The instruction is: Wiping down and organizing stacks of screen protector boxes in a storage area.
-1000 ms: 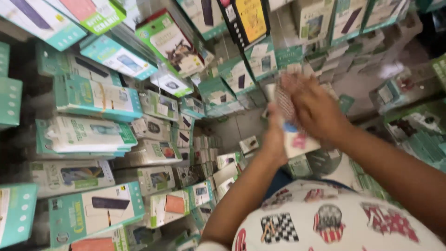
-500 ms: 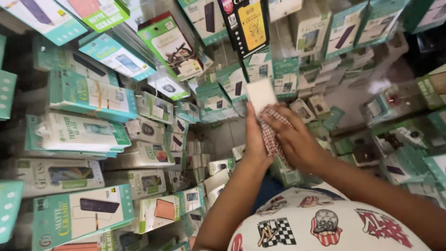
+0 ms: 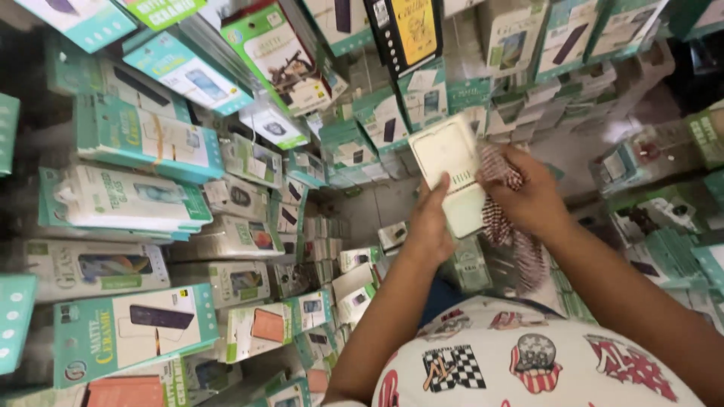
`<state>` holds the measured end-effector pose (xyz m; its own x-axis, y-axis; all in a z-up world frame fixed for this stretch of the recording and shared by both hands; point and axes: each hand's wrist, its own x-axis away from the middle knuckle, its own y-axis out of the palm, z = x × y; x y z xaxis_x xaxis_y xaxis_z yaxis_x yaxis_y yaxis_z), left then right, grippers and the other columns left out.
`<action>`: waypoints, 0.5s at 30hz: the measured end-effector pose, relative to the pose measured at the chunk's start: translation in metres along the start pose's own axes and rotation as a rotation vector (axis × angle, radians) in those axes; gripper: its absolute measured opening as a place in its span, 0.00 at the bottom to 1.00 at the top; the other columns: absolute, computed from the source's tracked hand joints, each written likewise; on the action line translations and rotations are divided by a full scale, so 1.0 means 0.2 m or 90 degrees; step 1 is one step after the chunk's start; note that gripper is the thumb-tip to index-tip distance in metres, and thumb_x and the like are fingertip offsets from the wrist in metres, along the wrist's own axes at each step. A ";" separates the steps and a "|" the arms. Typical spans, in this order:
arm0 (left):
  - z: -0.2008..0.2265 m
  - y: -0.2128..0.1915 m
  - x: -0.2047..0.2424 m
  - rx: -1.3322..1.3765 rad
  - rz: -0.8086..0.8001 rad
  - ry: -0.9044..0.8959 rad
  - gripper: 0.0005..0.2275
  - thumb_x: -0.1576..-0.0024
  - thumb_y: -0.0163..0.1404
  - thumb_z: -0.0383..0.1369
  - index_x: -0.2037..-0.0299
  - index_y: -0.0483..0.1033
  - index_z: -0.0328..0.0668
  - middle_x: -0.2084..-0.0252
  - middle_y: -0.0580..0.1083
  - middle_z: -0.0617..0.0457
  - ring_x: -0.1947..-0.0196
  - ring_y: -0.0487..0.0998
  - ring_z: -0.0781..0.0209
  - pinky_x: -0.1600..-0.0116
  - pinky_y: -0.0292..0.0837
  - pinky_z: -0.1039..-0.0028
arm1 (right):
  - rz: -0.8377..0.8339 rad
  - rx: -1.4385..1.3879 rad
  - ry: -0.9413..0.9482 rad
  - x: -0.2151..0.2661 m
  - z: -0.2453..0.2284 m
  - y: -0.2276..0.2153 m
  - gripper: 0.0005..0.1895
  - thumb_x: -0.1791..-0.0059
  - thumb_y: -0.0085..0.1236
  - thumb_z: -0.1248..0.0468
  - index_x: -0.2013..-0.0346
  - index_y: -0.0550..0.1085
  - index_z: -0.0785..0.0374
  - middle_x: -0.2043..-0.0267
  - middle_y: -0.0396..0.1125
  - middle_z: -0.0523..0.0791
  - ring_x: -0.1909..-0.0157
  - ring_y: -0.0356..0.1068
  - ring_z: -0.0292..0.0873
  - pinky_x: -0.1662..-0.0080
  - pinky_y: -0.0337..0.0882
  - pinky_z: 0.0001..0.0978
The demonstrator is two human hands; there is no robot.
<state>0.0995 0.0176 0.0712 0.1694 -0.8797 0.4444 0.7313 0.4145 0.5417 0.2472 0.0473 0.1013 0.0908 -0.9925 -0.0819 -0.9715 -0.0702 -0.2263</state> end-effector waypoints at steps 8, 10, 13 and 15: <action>0.28 0.18 0.20 0.041 -0.093 0.054 0.39 0.39 0.23 0.65 0.29 0.63 0.47 0.31 0.68 0.49 0.34 0.69 0.51 0.33 0.65 0.62 | -0.095 0.071 -0.454 0.16 -0.18 0.15 0.20 0.47 0.49 0.63 0.43 0.74 0.69 0.39 0.61 0.63 0.37 0.60 0.72 0.39 0.62 0.61; 0.34 0.22 0.18 0.101 -0.031 0.054 0.44 0.39 0.19 0.68 0.30 0.66 0.40 0.29 0.66 0.44 0.30 0.67 0.42 0.30 0.62 0.55 | -0.129 0.046 -0.490 0.10 -0.14 0.15 0.23 0.46 0.48 0.56 0.39 0.76 0.60 0.27 0.59 0.52 0.28 0.60 0.60 0.33 0.63 0.51; 0.20 0.19 0.11 -0.012 0.090 -0.025 0.35 0.35 0.28 0.61 0.38 0.72 0.38 0.47 0.77 0.46 0.48 0.77 0.52 0.39 0.69 0.61 | -0.185 0.222 -0.215 -0.03 -0.13 0.07 0.23 0.44 0.44 0.60 0.34 0.67 0.60 0.34 0.66 0.54 0.44 0.72 0.51 0.48 0.76 0.41; 0.09 0.17 0.06 -0.270 -0.021 -0.022 0.45 0.39 0.31 0.72 0.24 0.53 0.41 0.50 0.75 0.36 0.67 0.78 0.54 0.61 0.75 0.65 | -0.070 0.135 -0.502 -0.10 -0.16 0.07 0.22 0.43 0.45 0.63 0.37 0.72 0.71 0.32 0.62 0.62 0.28 0.57 0.70 0.33 0.60 0.58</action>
<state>0.1147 0.0257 0.1079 0.1237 -0.8796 0.4593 0.9443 0.2466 0.2180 0.2257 0.0633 0.1304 0.3867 -0.6139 -0.6882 -0.8935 -0.0647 -0.4444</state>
